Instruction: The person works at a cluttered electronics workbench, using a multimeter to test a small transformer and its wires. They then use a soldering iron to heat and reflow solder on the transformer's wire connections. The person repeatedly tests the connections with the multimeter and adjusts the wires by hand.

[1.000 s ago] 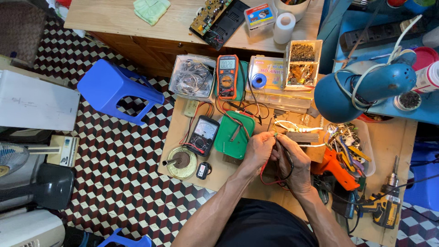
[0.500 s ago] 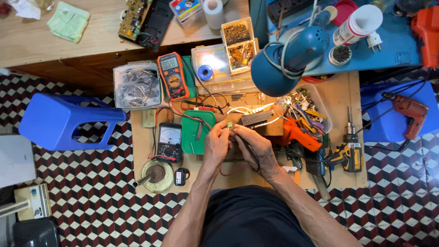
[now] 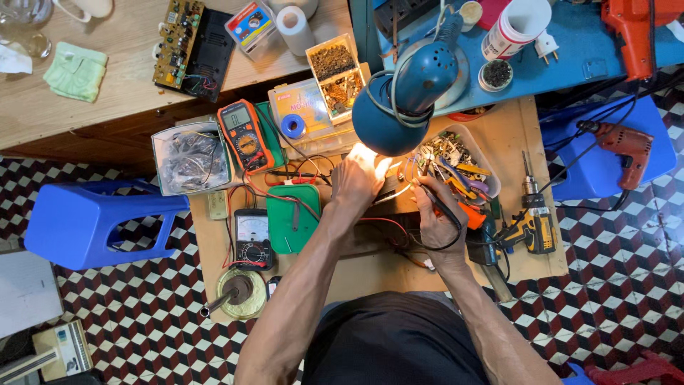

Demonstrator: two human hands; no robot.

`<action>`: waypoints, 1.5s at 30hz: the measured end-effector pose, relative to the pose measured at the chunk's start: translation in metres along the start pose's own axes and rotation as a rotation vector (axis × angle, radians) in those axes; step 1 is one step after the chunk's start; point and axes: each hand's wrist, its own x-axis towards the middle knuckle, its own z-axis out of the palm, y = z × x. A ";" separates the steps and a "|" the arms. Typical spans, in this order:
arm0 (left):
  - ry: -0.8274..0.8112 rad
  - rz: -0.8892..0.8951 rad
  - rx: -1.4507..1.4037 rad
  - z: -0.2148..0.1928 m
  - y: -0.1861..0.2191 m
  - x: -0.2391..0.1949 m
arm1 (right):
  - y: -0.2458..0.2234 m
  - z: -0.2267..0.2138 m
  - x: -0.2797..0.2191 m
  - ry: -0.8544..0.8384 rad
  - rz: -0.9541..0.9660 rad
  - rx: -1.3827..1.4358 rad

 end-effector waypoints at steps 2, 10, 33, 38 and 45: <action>-0.062 -0.049 -0.054 0.020 -0.009 0.021 | -0.001 -0.002 -0.001 0.010 -0.002 -0.009; -0.157 -0.146 -0.171 0.053 -0.040 0.044 | -0.004 -0.007 0.006 0.027 0.062 0.015; -0.076 -0.014 -0.220 -0.023 0.029 -0.037 | -0.002 0.001 0.040 -0.121 0.345 0.873; -0.075 -0.076 -0.179 -0.023 0.032 -0.038 | -0.005 0.000 0.036 -0.147 0.293 0.837; 0.148 0.141 -0.250 -0.006 0.013 -0.045 | -0.013 0.001 0.029 -0.159 0.276 0.769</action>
